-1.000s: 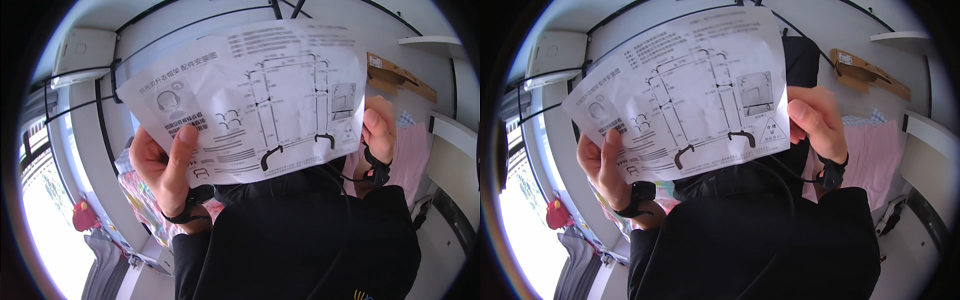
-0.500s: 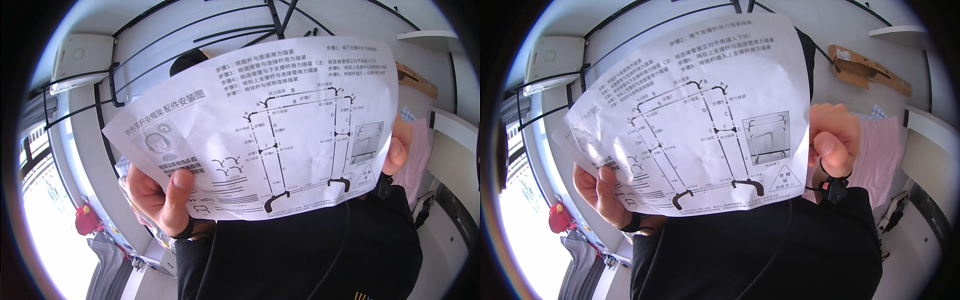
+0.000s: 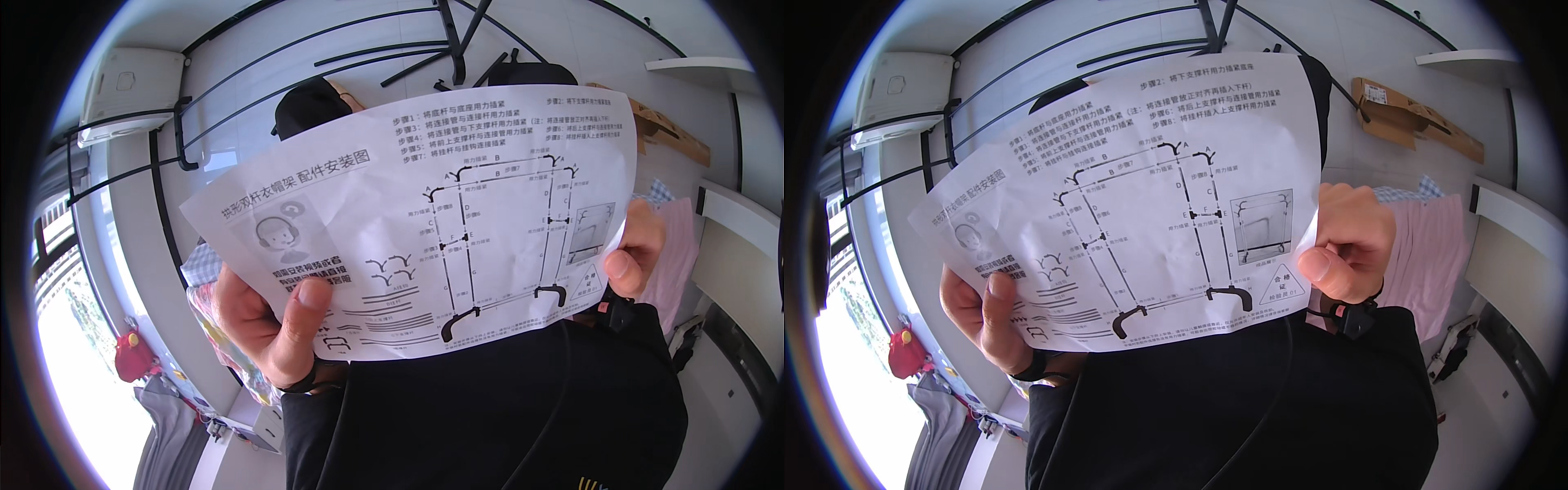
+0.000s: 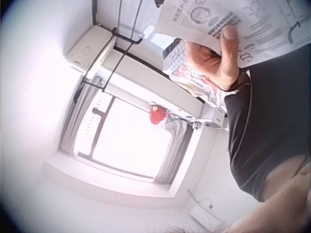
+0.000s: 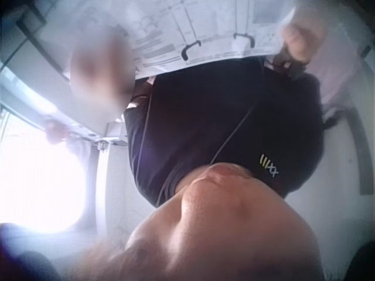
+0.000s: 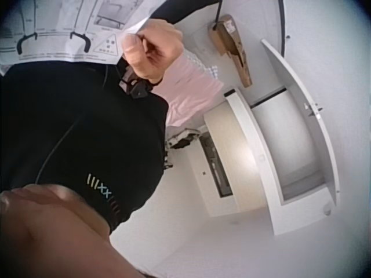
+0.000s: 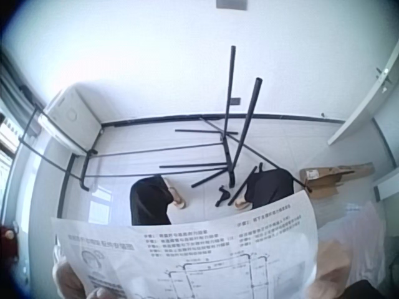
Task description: The recorder is assembling a metal drying rack by connecting pipes while referring to an instruction manual.
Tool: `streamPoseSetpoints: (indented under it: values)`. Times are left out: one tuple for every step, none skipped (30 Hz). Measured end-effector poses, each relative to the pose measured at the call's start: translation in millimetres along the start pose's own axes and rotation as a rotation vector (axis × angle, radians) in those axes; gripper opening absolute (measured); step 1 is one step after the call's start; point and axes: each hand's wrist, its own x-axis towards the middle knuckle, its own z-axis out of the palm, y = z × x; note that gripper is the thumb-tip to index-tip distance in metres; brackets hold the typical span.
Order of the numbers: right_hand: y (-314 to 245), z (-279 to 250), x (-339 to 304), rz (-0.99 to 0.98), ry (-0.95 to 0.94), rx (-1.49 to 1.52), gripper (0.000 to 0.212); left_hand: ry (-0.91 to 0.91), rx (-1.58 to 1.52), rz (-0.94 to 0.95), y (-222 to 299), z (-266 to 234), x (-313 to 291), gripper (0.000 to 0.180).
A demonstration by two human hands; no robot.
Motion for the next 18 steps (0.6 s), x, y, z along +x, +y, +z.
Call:
streamPoseSetpoints:
  values:
    - [0.0, 0.0, 0.9, -0.006, -0.001, -0.025, 0.027, 0.000, -0.002, -0.001, -0.3, 0.1, 0.7, 0.046]
    - [0.0, 1.5, 1.3, -0.006, -0.002, -0.025, 0.027, -0.004, 0.002, -0.004, -0.5, -0.3, 1.3, 0.046]
    - [-0.4, 4.1, 1.5, 0.027, 0.028, 0.012, 0.026, -0.008, 0.006, -0.007, -0.8, -0.8, 1.7, 0.045]
    - [-0.1, 5.5, 1.6, 0.060, 0.057, 0.049, 0.026, -0.006, 0.007, -0.007, -1.1, -1.5, 2.0, 0.045]
    - [-4.0, 3.8, 3.9, 0.066, 0.057, 0.040, 0.026, -0.030, -0.011, -0.009, 0.5, -1.5, 4.7, 0.046]
    - [-3.4, 2.5, 2.9, 0.058, 0.049, 0.023, 0.025, -0.050, -0.018, -0.006, 0.6, -1.9, 4.8, 0.046]
    - [-3.0, 1.6, 2.4, 0.050, 0.042, 0.004, 0.024, -0.049, -0.018, -0.007, 1.3, -1.3, 4.8, 0.046]
    - [-3.0, 1.4, 2.7, 0.051, 0.042, 0.004, 0.024, -0.041, -0.012, -0.013, 2.3, -0.3, 5.0, 0.046]
    - [-2.8, 1.8, 3.5, 0.061, 0.035, 0.033, 0.022, -0.033, -0.006, -0.018, 2.5, 0.0, 5.0, 0.046]
    - [-2.8, 2.2, 4.1, 0.071, 0.029, 0.061, 0.021, -0.034, -0.009, -0.020, 1.9, -0.6, 4.8, 0.046]
    - [-2.6, 2.2, 4.7, 0.073, 0.030, 0.056, 0.021, -0.022, 0.008, -0.024, 1.1, -1.8, 4.5, 0.046]
    - [-1.6, 2.1, 5.3, 0.067, 0.014, 0.055, 0.020, -0.010, 0.022, -0.028, -0.3, -2.9, 3.9, 0.047]
    - [-0.8, 2.1, 6.2, 0.061, -0.002, 0.052, 0.019, -0.012, 0.015, -0.031, -1.0, -3.1, 3.9, 0.047]
    - [0.0, 2.8, 8.2, 0.064, -0.001, 0.044, 0.019, 0.003, 0.024, -0.026, -1.1, -2.9, 4.1, 0.047]
    - [-2.8, 1.7, 11.3, 0.052, -0.033, 0.025, 0.018, 0.010, 0.024, -0.023, -1.5, -0.7, 5.4, 0.047]
    - [-6.3, 0.1, 14.5, 0.041, -0.065, 0.006, 0.017, -0.003, 0.009, -0.029, -2.2, -4.9, 5.4, 0.047]
    - [-11.7, -2.7, 18.1, 0.102, -0.143, -0.004, 0.016, -0.008, 0.077, -0.019, -3.0, -13.6, 4.7, 0.047]
    - [-10.2, -1.5, 16.9, 0.126, -0.139, 0.020, 0.015, -0.005, 0.152, -0.005, -4.5, -18.3, 2.6, 0.047]
